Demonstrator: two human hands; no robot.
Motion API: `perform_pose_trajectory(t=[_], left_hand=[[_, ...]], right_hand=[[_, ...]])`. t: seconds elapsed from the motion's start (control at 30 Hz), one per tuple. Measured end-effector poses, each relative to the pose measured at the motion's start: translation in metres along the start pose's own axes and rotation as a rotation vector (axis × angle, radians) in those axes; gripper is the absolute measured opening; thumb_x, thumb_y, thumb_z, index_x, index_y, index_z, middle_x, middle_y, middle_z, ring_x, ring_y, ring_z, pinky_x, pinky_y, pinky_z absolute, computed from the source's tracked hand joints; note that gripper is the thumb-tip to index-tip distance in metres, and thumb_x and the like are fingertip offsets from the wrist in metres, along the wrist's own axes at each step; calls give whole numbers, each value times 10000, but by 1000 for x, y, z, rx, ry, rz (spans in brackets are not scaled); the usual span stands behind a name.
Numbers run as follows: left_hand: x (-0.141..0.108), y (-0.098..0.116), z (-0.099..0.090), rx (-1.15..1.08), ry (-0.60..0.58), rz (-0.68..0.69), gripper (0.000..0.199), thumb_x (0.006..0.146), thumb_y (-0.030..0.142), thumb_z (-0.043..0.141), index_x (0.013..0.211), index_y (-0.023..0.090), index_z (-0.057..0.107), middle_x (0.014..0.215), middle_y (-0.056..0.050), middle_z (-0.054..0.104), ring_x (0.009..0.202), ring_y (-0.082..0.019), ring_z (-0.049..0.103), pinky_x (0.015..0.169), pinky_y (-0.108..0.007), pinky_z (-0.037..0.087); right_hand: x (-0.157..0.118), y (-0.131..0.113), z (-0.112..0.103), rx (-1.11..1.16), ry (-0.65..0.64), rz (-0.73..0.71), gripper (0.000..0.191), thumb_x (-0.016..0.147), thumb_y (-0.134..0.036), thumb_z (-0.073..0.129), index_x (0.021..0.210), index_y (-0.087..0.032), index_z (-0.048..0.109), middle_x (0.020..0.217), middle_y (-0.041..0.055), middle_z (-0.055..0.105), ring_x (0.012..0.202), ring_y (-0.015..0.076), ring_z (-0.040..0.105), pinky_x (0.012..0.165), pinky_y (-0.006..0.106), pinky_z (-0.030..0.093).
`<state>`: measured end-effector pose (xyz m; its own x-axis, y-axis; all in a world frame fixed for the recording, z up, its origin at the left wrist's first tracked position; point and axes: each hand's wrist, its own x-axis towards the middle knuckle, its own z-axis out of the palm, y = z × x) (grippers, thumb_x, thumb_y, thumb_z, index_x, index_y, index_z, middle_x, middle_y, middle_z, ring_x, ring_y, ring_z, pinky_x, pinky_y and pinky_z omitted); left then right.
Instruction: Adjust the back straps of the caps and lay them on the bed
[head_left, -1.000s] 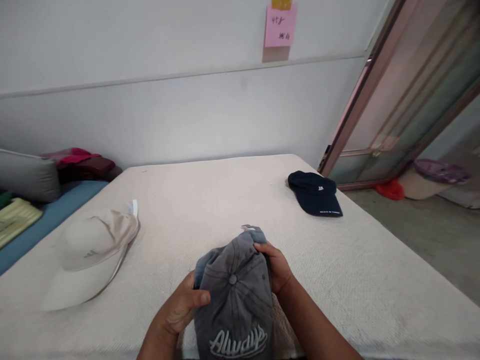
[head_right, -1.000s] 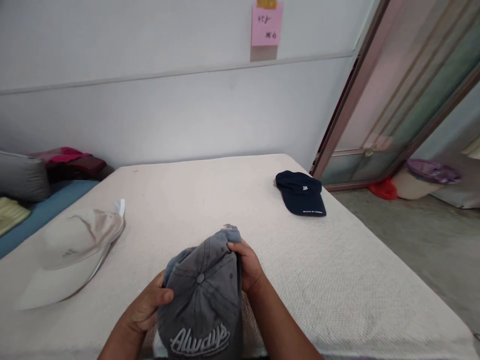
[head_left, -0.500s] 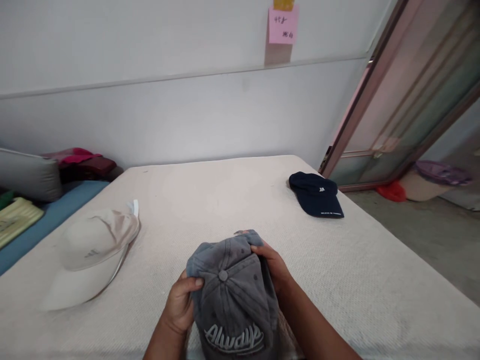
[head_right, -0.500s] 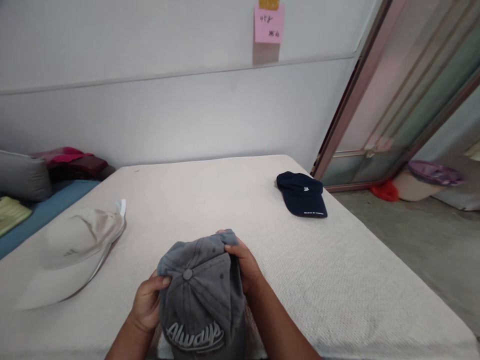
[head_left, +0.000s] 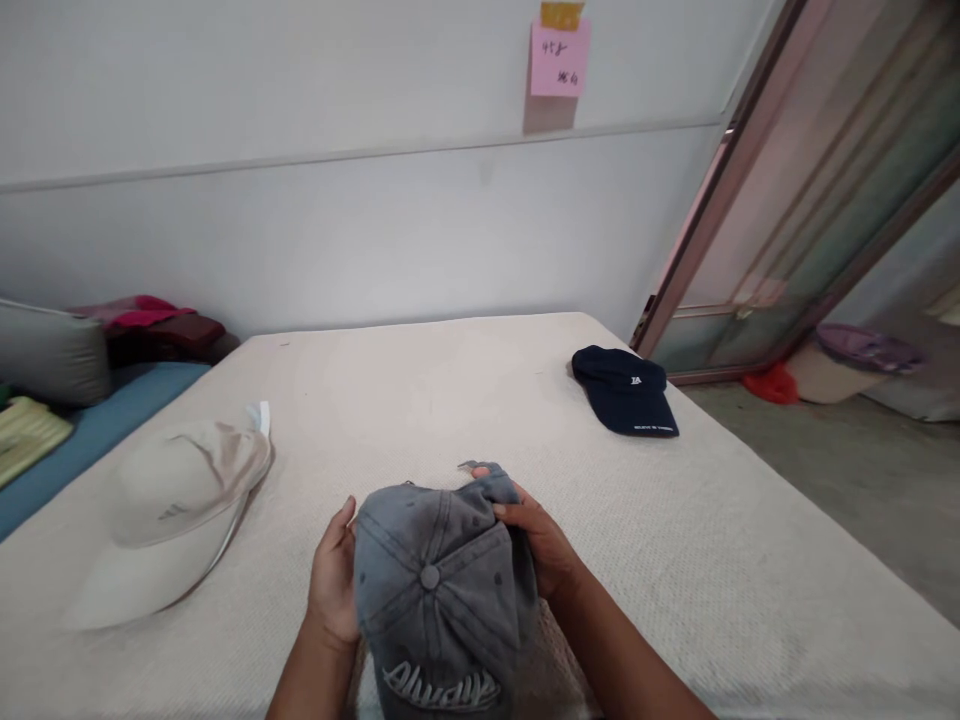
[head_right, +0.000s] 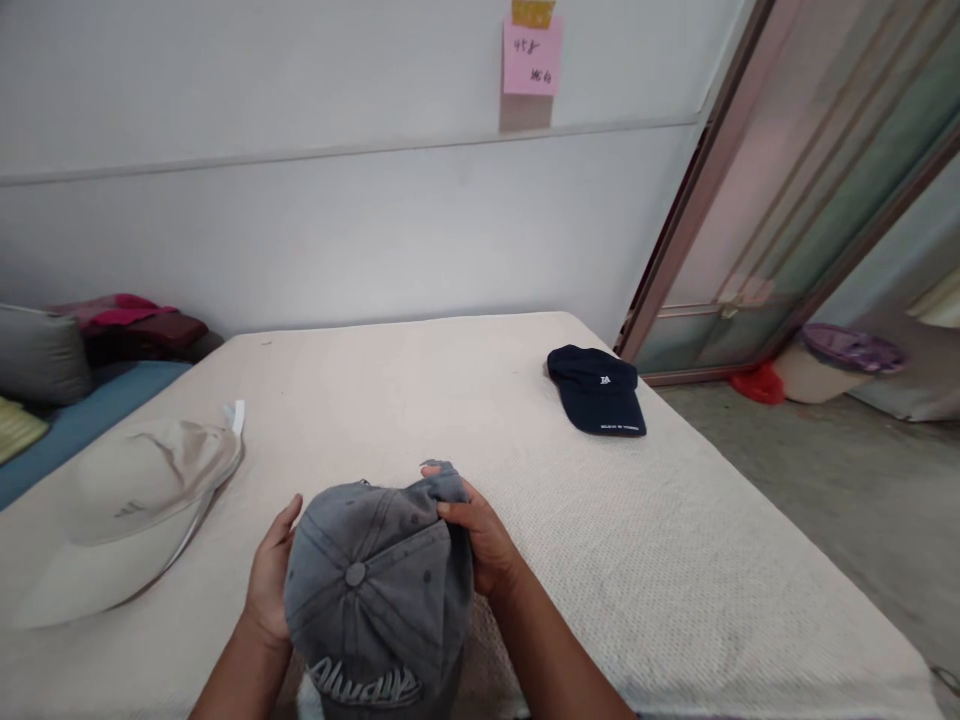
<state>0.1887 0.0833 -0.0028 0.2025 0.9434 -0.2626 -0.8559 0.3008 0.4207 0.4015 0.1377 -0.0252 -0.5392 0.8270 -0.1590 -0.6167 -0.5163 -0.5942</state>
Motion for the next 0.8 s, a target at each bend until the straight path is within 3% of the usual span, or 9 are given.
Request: perform_pose_trajectory(t=[0.13,0.23,0.33,0.53,0.7,0.8], left_hand=[[5,1,-5,23,16,-68,365,861,304,421,994,119,707,970,-135,711,1024,-297,602,998,-451,347],[5,2,-13,36,76,-32,301,834,256,471,885,129,738,881,-120,731,975,-290,629,976,-426,383],[3,0,-9,104,162,12,249,795,242,540,924,127,720,852,-114,735,918,-281,652,921,-395,432],[5,-8,9,536,149,348,458,692,95,626,1139,189,594,952,-41,710,889,-247,639,795,-331,473],[12,-14,12,820,162,394,412,584,94,692,983,187,661,878,-31,701,860,-243,612,713,-278,462],[18,-16,9,952,207,374,313,587,153,688,896,190,659,761,2,673,741,-211,591,625,-255,438]], right_hand=[[-1,-4,-1,-29,-31,-5,490,664,-155,653,1141,-221,560,903,27,647,764,173,608,745,319,438],[-1,-8,-2,-57,-24,-17,505,657,-154,667,1145,-220,558,922,28,645,791,179,607,760,321,435],[0,-10,-4,-69,-4,-39,507,662,-156,670,1149,-230,551,914,26,644,789,182,605,749,324,437],[3,-14,-6,-126,71,-91,498,650,-139,673,1127,-224,559,872,28,653,749,179,596,713,310,437],[4,-20,-7,-112,53,-106,410,711,-250,661,1107,-211,559,854,37,649,751,184,597,721,327,443],[5,-22,-9,-127,114,-113,324,703,-272,677,1008,-206,590,755,22,633,660,165,580,640,299,442]])
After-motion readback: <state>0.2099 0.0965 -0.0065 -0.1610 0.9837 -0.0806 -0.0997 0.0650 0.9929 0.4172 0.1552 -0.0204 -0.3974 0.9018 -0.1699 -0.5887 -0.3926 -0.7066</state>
